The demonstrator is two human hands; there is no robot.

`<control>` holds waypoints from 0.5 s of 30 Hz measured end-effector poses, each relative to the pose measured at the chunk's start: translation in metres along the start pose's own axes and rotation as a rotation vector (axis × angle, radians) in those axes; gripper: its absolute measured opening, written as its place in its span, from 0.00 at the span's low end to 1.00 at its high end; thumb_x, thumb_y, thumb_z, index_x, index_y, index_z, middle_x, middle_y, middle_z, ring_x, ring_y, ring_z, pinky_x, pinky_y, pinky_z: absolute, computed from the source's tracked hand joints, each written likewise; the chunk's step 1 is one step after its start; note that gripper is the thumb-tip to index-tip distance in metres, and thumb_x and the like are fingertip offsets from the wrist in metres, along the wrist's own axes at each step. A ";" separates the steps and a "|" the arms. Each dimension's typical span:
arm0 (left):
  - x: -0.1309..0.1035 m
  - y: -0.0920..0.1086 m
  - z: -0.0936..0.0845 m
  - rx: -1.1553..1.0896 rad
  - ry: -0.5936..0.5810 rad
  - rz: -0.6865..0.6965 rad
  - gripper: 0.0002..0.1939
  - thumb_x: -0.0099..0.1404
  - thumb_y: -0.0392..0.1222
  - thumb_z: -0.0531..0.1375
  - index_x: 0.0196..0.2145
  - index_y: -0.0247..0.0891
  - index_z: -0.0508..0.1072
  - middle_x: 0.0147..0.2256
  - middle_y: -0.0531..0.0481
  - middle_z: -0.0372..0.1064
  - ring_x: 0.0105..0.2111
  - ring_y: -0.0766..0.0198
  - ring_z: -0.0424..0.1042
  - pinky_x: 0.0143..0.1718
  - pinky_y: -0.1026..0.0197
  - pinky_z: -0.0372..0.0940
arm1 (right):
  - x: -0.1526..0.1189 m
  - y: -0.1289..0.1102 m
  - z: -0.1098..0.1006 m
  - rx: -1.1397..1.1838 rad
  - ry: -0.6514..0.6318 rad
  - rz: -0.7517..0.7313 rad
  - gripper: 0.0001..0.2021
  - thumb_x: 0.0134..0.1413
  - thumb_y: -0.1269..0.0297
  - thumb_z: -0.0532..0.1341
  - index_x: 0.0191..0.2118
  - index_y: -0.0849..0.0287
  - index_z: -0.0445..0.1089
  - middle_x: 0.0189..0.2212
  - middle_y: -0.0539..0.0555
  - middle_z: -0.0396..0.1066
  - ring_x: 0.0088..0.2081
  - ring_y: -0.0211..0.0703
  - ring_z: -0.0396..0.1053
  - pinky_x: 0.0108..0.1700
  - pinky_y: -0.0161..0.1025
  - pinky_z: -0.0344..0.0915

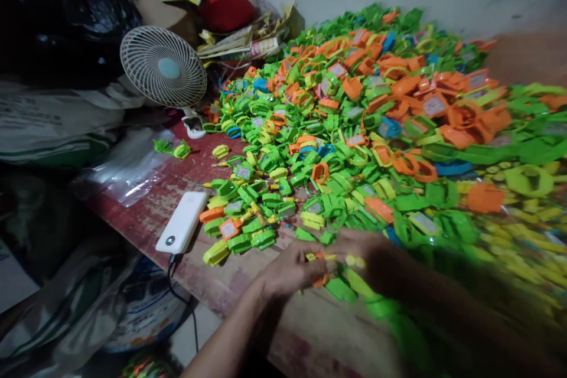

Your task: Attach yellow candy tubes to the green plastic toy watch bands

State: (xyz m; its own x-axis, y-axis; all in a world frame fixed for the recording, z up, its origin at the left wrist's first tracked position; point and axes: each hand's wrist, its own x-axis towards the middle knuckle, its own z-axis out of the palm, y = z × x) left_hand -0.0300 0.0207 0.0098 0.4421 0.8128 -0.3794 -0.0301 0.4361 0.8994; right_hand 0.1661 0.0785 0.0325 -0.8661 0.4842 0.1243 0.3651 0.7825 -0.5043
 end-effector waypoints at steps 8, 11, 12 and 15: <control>-0.012 -0.006 0.003 -0.047 0.115 0.032 0.26 0.56 0.55 0.66 0.45 0.32 0.76 0.24 0.52 0.64 0.20 0.72 0.58 0.20 0.70 0.53 | 0.006 -0.003 0.004 -0.016 0.072 -0.085 0.18 0.60 0.76 0.50 0.45 0.55 0.74 0.31 0.54 0.72 0.34 0.40 0.71 0.32 0.32 0.64; -0.021 -0.004 -0.008 -0.173 0.205 0.101 0.34 0.54 0.52 0.68 0.56 0.37 0.67 0.36 0.46 0.71 0.23 0.69 0.67 0.20 0.69 0.62 | 0.022 0.003 -0.011 0.003 0.081 -0.144 0.16 0.60 0.72 0.52 0.45 0.58 0.75 0.35 0.56 0.76 0.36 0.42 0.73 0.35 0.34 0.67; -0.025 -0.004 -0.013 -0.236 0.253 0.128 0.34 0.55 0.51 0.68 0.56 0.36 0.67 0.39 0.44 0.72 0.24 0.67 0.69 0.20 0.69 0.64 | 0.030 0.005 -0.018 0.013 0.069 -0.119 0.15 0.60 0.70 0.53 0.44 0.59 0.76 0.36 0.57 0.76 0.36 0.42 0.73 0.36 0.35 0.67; -0.033 -0.009 -0.023 -0.418 0.374 0.168 0.26 0.58 0.50 0.66 0.50 0.32 0.69 0.40 0.39 0.73 0.27 0.61 0.75 0.17 0.70 0.63 | 0.061 0.005 -0.034 0.056 0.043 0.050 0.12 0.60 0.66 0.56 0.40 0.60 0.77 0.37 0.55 0.77 0.38 0.44 0.75 0.41 0.36 0.68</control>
State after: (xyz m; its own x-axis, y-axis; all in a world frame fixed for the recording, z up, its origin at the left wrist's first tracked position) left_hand -0.0647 -0.0012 0.0097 0.0564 0.9319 -0.3584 -0.4568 0.3432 0.8207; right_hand 0.1264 0.1254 0.0667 -0.8314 0.5394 0.1334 0.3869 0.7342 -0.5579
